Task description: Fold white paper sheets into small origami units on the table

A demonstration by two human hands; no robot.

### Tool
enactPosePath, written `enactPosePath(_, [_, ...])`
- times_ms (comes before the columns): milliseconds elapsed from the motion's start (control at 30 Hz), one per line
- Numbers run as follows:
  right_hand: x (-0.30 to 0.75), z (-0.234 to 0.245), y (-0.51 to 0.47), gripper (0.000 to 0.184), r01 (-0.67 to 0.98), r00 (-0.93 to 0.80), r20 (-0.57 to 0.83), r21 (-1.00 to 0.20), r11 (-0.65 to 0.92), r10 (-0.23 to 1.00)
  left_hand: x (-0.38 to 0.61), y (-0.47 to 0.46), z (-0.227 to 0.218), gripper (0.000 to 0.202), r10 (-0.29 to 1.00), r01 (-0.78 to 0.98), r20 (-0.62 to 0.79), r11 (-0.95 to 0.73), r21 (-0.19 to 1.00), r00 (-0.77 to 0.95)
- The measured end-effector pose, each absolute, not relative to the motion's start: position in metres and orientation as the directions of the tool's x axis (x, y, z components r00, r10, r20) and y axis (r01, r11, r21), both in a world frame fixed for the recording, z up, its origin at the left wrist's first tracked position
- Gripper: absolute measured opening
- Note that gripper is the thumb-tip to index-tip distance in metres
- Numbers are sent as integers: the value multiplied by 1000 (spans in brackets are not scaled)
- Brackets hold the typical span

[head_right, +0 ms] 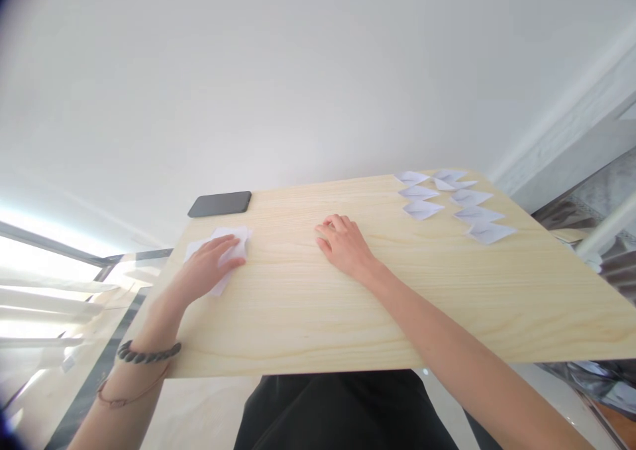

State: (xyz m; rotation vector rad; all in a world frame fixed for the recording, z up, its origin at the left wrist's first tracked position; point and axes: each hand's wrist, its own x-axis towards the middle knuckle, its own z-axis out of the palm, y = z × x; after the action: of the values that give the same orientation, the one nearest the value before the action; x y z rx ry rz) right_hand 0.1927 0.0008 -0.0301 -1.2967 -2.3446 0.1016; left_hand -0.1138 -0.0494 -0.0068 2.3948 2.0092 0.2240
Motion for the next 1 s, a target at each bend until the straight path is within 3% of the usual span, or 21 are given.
enactPosePath(167, [193, -31, 0, 28, 779, -450, 364, -287, 558, 815, -107, -52, -5, 31, 963, 979, 221, -179, 95, 155])
enactPosePath(300, [193, -32, 1, 28, 771, -455, 372, -290, 567, 809, -110, -50, -1, 43, 932, 985, 337, -163, 63, 132])
enactPosePath(400, [193, -33, 1, 28, 773, -452, 371, -292, 564, 811, -99, -49, 3, 54, 892, 962, 401, -263, 77, 212])
enactPosePath(533, [192, -31, 1, 27, 775, -449, 359, -300, 557, 818, -71, -46, 6, 47, 787, 877, 491, -473, 88, 375])
enactPosePath(833, [208, -37, 14, 35, 788, -326, 406, -381, 483, 854, -16, -16, -5, 40, 672, 719, 361, -695, 5, 647])
enactPosePath(1000, [216, -40, 19, 35, 821, -278, 391, -379, 428, 878, -39, -14, -20, 47, 792, 794, 305, -588, 151, 529])
